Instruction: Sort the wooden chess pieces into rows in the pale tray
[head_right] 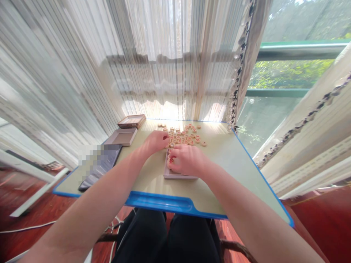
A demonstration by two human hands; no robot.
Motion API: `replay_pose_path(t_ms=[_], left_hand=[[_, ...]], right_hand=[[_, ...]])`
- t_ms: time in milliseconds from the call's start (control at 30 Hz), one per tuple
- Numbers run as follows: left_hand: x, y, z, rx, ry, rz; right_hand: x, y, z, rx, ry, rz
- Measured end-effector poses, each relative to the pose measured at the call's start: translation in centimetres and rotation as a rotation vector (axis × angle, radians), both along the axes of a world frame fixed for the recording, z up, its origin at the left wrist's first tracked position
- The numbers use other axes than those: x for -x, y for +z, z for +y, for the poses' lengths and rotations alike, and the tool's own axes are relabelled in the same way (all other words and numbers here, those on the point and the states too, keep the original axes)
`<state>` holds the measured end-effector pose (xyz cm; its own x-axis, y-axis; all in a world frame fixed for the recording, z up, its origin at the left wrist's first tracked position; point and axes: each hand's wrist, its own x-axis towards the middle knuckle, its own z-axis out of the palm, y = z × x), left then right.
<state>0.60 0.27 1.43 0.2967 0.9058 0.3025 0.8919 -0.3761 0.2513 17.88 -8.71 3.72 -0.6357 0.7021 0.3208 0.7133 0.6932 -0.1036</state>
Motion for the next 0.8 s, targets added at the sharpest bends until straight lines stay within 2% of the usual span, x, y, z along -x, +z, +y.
replay_pose_path(t_ms=[167,600,800], left_hand=[[0.0,0.3,-0.1,0.001,0.060,0.030],[-0.2,0.9,-0.6,0.009,0.090,0.030],[-0.1,0.6,-0.4,-0.016,0.092,0.032]], right_hand=[[0.1,-0.6,0.1,0.031,0.041,-0.024],[0.0,-0.9,0.2,0.075,0.045,-0.020],[-0.1,-1.2,0.4,0.084,0.030,-0.003]])
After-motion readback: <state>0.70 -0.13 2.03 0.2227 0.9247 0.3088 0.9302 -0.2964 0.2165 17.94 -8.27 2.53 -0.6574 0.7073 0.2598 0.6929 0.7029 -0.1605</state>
